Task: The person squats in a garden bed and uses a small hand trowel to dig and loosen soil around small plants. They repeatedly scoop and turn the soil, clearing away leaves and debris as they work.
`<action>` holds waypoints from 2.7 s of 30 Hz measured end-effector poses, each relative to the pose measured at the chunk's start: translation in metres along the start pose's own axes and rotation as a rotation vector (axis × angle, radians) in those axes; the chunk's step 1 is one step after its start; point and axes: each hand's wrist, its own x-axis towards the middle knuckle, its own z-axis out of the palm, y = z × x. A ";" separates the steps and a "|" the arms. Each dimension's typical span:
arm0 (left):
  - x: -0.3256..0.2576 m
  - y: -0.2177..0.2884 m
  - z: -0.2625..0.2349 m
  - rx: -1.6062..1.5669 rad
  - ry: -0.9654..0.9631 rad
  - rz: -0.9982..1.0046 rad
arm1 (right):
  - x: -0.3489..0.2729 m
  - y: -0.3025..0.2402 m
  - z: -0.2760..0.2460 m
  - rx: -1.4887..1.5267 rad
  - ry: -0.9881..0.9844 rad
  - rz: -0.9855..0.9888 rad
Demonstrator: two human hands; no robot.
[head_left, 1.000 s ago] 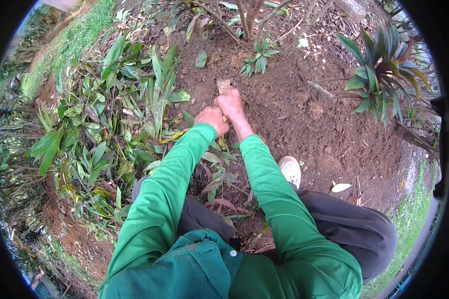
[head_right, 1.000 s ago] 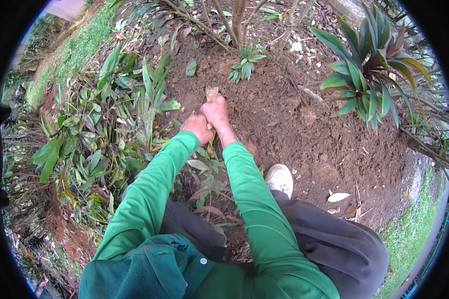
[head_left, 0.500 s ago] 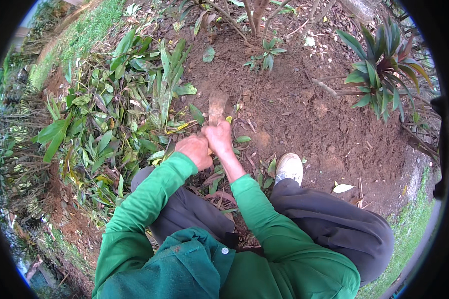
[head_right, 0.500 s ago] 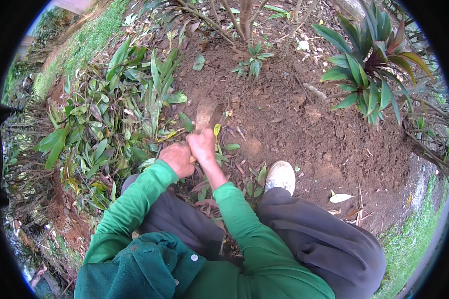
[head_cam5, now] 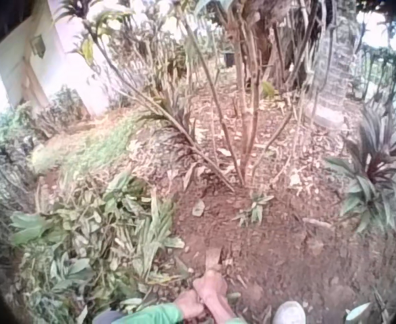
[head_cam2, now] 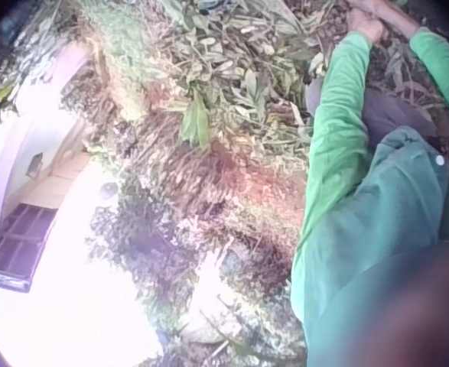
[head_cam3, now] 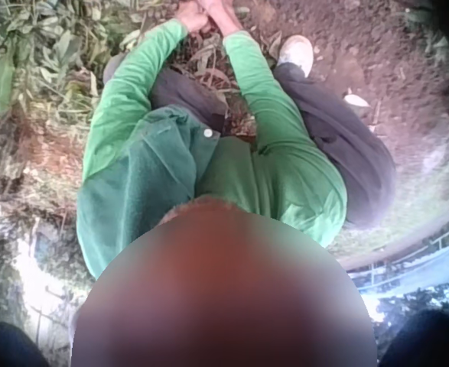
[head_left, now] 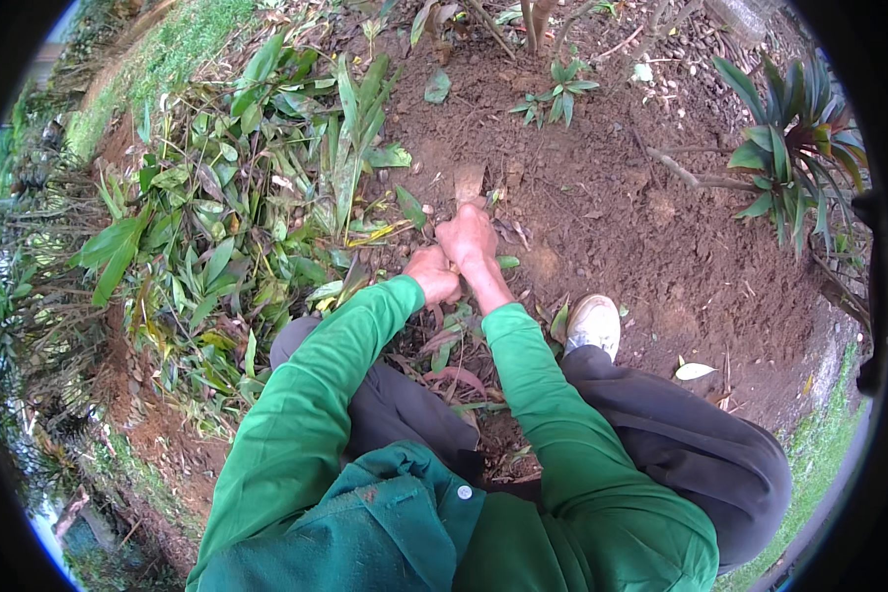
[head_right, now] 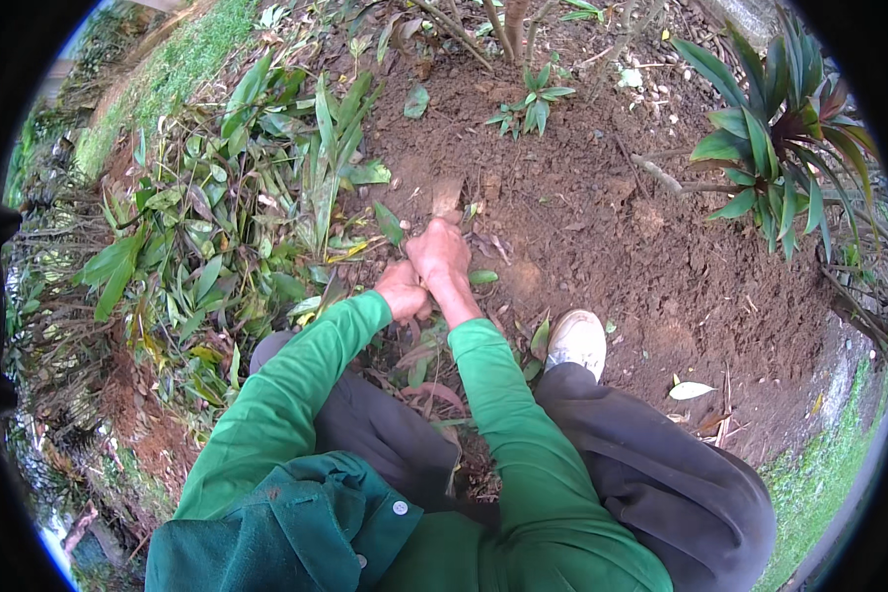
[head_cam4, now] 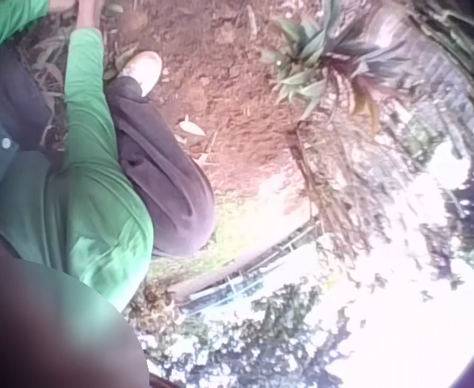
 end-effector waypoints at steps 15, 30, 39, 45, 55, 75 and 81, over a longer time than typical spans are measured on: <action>0.034 0.026 0.005 -0.351 -0.024 0.011 | 0.044 -0.013 -0.040 -0.100 -0.022 -0.201; 0.071 0.003 -0.048 0.160 0.056 -0.012 | 0.082 -0.028 0.014 0.225 0.228 -0.122; 0.041 0.067 -0.023 0.637 0.384 0.066 | 0.079 0.002 -0.019 0.991 0.044 -0.189; 0.001 0.112 -0.033 0.576 0.538 0.338 | 0.055 -0.016 -0.104 0.952 0.190 -0.319; -0.077 0.014 -0.006 0.602 0.197 0.066 | -0.058 0.012 0.025 0.735 -0.019 -0.054; 0.017 -0.005 -0.051 0.440 0.013 -0.123 | 0.039 -0.023 0.048 0.250 -0.070 -0.049; 0.010 0.001 -0.059 0.704 0.191 0.041 | 0.034 -0.034 0.044 0.497 -0.039 0.023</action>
